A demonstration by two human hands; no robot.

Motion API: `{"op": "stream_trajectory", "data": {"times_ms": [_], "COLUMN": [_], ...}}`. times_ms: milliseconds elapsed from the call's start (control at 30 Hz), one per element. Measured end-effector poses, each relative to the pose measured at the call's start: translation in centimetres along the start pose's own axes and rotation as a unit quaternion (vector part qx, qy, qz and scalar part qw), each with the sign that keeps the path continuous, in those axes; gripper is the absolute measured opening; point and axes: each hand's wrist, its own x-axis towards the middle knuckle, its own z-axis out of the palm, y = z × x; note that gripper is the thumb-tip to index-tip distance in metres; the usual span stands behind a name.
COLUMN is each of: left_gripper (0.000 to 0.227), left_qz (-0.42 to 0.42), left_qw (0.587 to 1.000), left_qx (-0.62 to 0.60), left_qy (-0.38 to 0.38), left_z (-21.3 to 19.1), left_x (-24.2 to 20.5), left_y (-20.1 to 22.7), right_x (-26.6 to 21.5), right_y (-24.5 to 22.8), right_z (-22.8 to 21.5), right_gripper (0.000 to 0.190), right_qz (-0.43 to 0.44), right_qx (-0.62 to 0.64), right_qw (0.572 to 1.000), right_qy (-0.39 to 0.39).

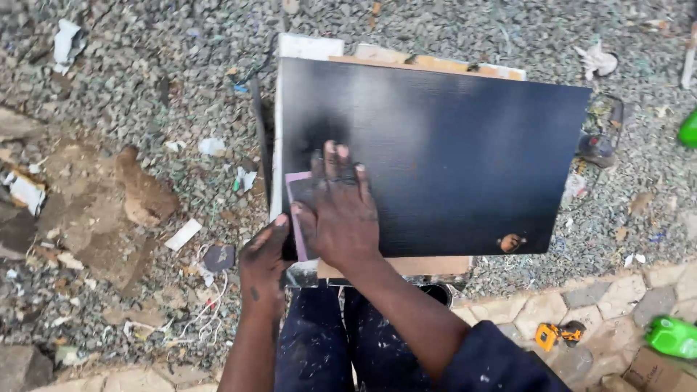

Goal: Sanding the surface of a black rectangular panel using sandpaper to prepare it for finishing, with brief use of a metal bar for surface scraping.

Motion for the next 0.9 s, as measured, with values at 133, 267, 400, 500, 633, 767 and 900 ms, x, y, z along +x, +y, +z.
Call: {"op": "stream_trajectory", "data": {"times_ms": [133, 267, 400, 500, 633, 767, 900], "left_gripper": [0.047, 0.042, 0.034, 0.044, 0.037, 0.036, 0.041], "left_qz": [0.064, 0.092, 0.300, 0.355, 0.361, 0.373, 0.275], "left_qw": [0.991, 0.988, 0.896, 0.883, 0.878, 0.903, 0.954], "left_qx": [0.107, 0.106, 0.306, 0.274, 0.279, 0.169, -0.006], "left_qy": [0.040, 0.066, 0.117, 0.137, 0.144, 0.129, 0.117], "left_z": [-0.3, -0.4, 1.6, 3.7, 5.3, 4.0, 4.6], "left_x": [1.4, 2.9, 2.8, 3.8, 3.2, 11.2, 11.3], "left_y": [-1.7, -3.3, -2.9, -2.3, 1.2, 0.1, 0.8], "right_x": [2.0, -0.2, -3.8, -5.9, -9.5, -11.3, -11.5], "right_y": [7.9, 22.1, 28.4, 28.4, 29.9, 31.2, 31.4], "right_z": [0.6, -0.6, -2.8, -4.2, -3.2, -0.7, -0.7], "right_gripper": [0.074, 0.067, 0.085, 0.073, 0.092, 0.041, 0.025], "right_qz": [0.048, 0.160, 0.209, 0.267, 0.575, 0.545, 0.527], "right_qx": [0.029, -0.057, 0.069, 0.152, 0.316, 0.360, 0.424], "right_qw": [0.998, 0.981, 0.975, 0.945, 0.749, 0.756, 0.727], "right_qy": [0.042, 0.094, 0.033, 0.110, 0.093, 0.049, 0.116]}}
